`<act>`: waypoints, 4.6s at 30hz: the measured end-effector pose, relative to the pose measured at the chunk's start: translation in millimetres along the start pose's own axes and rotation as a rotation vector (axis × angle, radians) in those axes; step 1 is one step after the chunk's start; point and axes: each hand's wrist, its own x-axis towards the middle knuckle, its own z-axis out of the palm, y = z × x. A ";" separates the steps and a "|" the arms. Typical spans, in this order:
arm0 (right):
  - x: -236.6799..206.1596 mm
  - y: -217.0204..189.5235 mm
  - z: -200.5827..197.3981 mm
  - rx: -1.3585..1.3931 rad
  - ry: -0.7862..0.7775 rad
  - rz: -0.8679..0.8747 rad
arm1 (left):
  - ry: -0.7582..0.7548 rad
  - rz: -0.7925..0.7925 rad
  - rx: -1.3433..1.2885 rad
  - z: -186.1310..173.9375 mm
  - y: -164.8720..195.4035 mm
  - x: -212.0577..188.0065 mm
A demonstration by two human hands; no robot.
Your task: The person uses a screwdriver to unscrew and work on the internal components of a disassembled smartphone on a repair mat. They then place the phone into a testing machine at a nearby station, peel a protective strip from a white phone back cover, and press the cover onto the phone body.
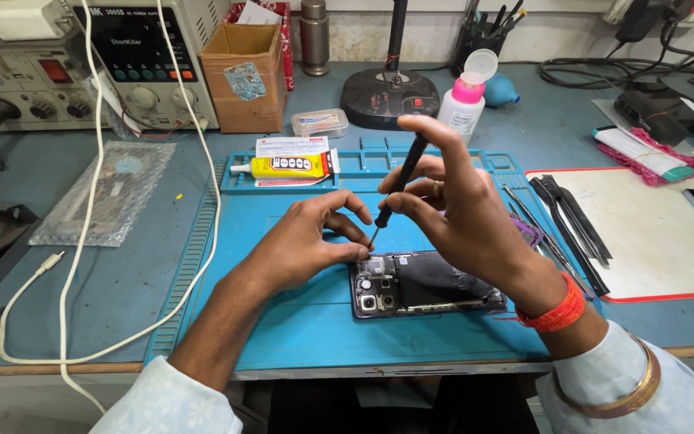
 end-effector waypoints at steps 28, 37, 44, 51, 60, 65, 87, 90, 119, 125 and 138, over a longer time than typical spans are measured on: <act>3.0 -14.8 4.4 -0.113 -0.147 0.036 | 0.037 0.120 0.106 -3.9 -6.6 -1.0; 2.0 -15.5 7.0 0.050 -0.154 -0.098 | 0.324 0.038 0.495 -11.4 -11.2 -3.6; 3.9 -10.4 4.5 -0.072 -0.105 0.048 | 0.274 -0.011 0.655 -12.5 -11.3 -2.1; 4.4 -10.2 7.2 -0.172 -0.064 0.313 | 0.265 -0.072 0.653 -10.5 -14.0 -1.4; 1.5 -7.8 11.4 0.122 -0.174 -0.035 | 0.276 -0.093 0.660 -11.3 -14.7 -1.5; 7.3 -9.2 9.1 -0.175 -0.045 0.150 | 0.266 -0.056 0.664 -12.5 -16.7 -0.2; 4.4 -6.4 5.1 -0.222 0.056 0.052 | 0.317 -0.033 0.392 -13.5 -13.1 2.6; 3.9 -5.9 4.6 0.239 -0.100 -0.029 | 0.321 -0.003 0.372 -13.5 -12.3 1.9; 6.9 -6.2 -1.7 -0.114 -0.021 0.099 | 0.278 0.109 0.307 -9.0 -9.5 2.0; 5.4 -5.8 0.6 0.029 -0.071 -0.069 | 0.276 0.110 0.348 -7.5 -12.5 2.7; 12.5 -17.9 1.6 0.013 -0.174 -0.045 | 0.251 0.075 0.234 1.6 16.3 -13.9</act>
